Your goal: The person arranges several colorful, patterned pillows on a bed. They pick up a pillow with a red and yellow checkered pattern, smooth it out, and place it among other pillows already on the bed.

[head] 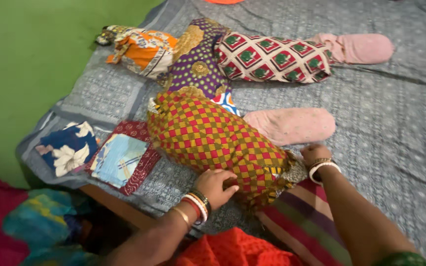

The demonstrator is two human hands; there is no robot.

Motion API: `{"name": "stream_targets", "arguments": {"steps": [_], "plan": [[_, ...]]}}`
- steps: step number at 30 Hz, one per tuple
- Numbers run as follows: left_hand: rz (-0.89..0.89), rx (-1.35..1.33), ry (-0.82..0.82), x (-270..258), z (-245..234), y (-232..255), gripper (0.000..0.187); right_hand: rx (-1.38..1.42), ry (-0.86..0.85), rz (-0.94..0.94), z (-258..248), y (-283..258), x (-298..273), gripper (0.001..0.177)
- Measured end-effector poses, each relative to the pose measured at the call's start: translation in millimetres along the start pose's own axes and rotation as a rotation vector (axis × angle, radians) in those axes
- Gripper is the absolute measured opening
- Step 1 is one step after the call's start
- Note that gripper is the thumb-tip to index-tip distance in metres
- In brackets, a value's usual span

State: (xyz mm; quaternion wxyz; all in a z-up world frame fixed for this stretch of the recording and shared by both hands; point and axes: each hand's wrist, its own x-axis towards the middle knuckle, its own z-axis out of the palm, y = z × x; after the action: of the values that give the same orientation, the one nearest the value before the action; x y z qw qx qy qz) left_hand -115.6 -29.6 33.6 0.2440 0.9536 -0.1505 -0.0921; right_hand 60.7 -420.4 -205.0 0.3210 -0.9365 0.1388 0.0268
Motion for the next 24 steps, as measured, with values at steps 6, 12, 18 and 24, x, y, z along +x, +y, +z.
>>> {"name": "stream_targets", "arguments": {"steps": [6, 12, 18, 24], "plan": [[-0.09, -0.025, -0.046, -11.3, -10.4, -5.4, 0.038, -0.363, -0.305, -0.091, 36.8, -22.4, 17.7, 0.053], [-0.089, -0.052, -0.091, -4.3, -2.0, -3.6, 0.039, -0.341, -0.262, -0.058, 35.4, -34.0, 21.8, 0.049], [-0.033, -0.022, -0.212, 6.3, 17.0, 0.8, 0.043, -0.442, -0.247, 0.039, 13.4, -2.7, 34.4, 0.04], [-0.136, -0.009, -0.367, 13.2, 13.5, 7.8, 0.046, -0.611, -0.281, 0.237, -47.3, 80.4, 19.9, 0.033]]}}
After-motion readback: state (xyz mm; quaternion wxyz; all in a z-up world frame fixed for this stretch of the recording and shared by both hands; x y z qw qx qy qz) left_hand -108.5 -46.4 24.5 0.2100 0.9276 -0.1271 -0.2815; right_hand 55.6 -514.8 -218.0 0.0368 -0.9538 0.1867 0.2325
